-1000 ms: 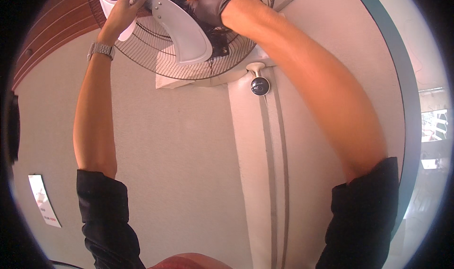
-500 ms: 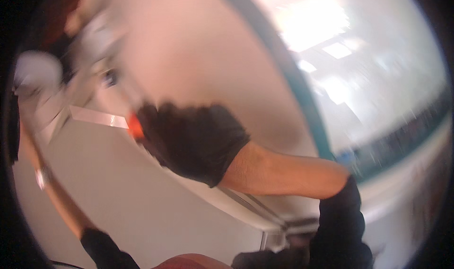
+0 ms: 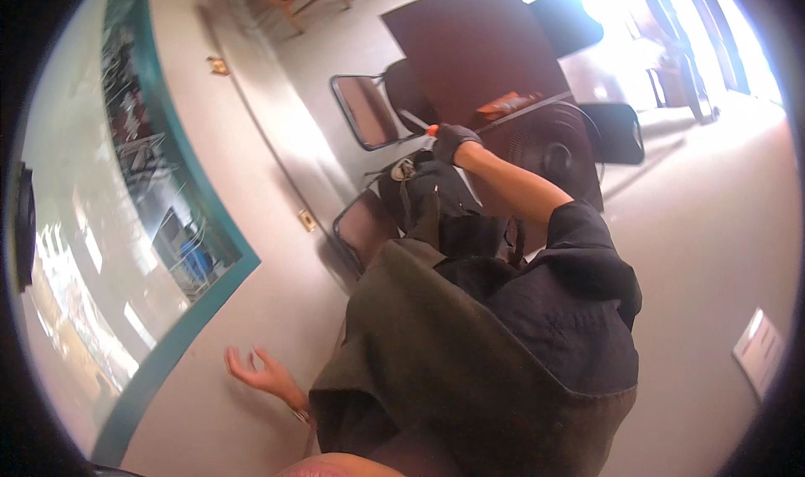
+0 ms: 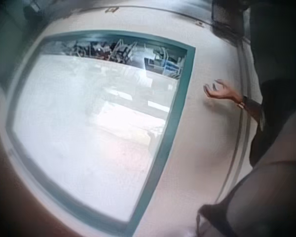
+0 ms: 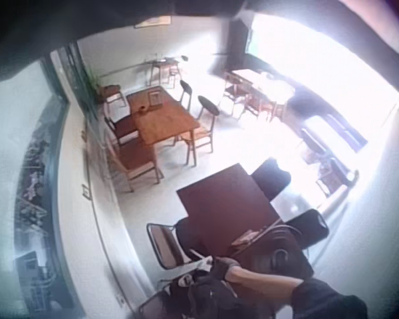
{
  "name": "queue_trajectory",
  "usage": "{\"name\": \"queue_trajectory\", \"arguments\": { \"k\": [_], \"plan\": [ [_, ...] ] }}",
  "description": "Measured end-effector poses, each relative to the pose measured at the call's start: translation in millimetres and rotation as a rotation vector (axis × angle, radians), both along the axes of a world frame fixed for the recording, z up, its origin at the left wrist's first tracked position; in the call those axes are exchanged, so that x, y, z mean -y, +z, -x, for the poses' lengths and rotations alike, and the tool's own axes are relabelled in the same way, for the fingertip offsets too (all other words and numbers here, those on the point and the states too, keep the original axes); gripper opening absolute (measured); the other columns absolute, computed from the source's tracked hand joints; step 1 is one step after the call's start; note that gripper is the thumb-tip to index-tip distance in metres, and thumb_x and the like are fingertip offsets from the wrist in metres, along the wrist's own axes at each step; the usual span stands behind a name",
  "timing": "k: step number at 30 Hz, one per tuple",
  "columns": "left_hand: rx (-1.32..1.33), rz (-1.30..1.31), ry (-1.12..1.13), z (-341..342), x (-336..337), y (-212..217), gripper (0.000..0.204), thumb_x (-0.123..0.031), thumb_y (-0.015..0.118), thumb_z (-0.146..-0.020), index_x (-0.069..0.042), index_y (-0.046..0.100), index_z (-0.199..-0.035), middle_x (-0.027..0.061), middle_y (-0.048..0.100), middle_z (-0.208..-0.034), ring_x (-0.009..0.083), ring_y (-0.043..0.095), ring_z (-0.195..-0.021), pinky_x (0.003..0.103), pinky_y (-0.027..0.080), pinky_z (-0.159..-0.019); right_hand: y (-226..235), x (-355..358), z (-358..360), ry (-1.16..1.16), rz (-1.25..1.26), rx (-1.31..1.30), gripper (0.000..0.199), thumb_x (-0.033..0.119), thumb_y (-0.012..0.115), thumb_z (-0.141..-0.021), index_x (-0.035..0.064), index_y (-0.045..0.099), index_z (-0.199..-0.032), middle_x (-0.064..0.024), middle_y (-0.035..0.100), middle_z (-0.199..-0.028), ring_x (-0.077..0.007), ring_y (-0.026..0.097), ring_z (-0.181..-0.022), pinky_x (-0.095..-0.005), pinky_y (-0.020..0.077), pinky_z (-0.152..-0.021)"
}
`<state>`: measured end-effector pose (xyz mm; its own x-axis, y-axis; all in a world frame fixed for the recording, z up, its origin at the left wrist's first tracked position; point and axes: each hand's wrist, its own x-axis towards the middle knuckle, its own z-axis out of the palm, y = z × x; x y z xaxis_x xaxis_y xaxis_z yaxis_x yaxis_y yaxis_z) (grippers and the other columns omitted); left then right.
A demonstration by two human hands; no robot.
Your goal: The person assembles a wall-mounted fan by attaching the fan blades to the motor housing and securing the protective cage. The person uses a screwdriver to tighten screws and aligns the components by hand.
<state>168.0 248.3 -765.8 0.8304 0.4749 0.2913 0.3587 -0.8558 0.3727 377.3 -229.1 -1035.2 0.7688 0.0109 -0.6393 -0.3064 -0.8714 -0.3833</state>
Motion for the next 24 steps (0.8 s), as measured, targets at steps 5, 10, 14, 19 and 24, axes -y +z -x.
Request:
{"name": "queue_trajectory", "arguments": {
  "k": [5, 10, 14, 19, 24],
  "plan": [
    [-0.053, 0.060, -0.462, -104, 47, -39, 0.044, -0.007, 0.068, -0.094, -0.001, 0.055, -0.135, 0.0180, 0.049, -0.146, 0.0331, 0.054, -0.128, 0.044, 0.055, -0.090, -20, 109, 100, -0.146, 0.187, -0.284, 0.041, 0.028, 0.057, -0.089, 0.0038, 0.071, -0.119, -0.0239, 0.073, -0.113, -0.0401, 0.072, -0.106, -0.0499, 0.0564, -0.088],
    [-0.243, 0.140, -0.673, -137, 85, -79, 0.043, -0.006, 0.068, -0.093, -0.001, 0.056, -0.134, 0.0186, 0.051, -0.146, 0.0345, 0.053, -0.129, 0.046, 0.054, -0.093, -26, 97, 177, -0.380, 0.118, -0.391, 0.044, 0.032, 0.057, -0.090, 0.0030, 0.072, -0.120, -0.0259, 0.071, -0.119, -0.0395, 0.069, -0.113, -0.0484, 0.0557, -0.093],
    [-0.407, 0.173, -0.643, -136, 100, -91, 0.043, -0.006, 0.068, -0.091, 0.000, 0.058, -0.133, 0.0183, 0.052, -0.145, 0.0350, 0.054, -0.130, 0.047, 0.054, -0.093, -89, 99, 208, -0.432, 0.126, -0.629, 0.046, 0.039, 0.058, -0.092, 0.0050, 0.074, -0.119, -0.0231, 0.072, -0.118, -0.0366, 0.070, -0.115, -0.0451, 0.0557, -0.091],
    [-0.563, 0.244, -0.553, -146, 105, -106, 0.041, -0.005, 0.067, -0.091, 0.000, 0.059, -0.131, 0.0161, 0.053, -0.144, 0.0334, 0.055, -0.128, 0.046, 0.054, -0.092, -108, 87, 187, -0.543, 0.082, -0.727, 0.038, 0.031, 0.061, -0.090, 0.0030, 0.076, -0.111, -0.0224, 0.075, -0.107, -0.0327, 0.075, -0.099, -0.0444, 0.0572, -0.082],
    [-0.675, 0.294, -0.703, -181, 137, -137, 0.039, -0.005, 0.066, -0.092, -0.001, 0.059, -0.130, 0.0142, 0.056, -0.140, 0.0325, 0.056, -0.127, 0.045, 0.053, -0.093, -135, 87, 212, -0.644, 0.022, -0.811, 0.039, 0.031, 0.069, -0.086, 0.0025, 0.076, -0.112, -0.0208, 0.076, -0.100, -0.0316, 0.076, -0.089, -0.0457, 0.0579, -0.080]
  ]
}}
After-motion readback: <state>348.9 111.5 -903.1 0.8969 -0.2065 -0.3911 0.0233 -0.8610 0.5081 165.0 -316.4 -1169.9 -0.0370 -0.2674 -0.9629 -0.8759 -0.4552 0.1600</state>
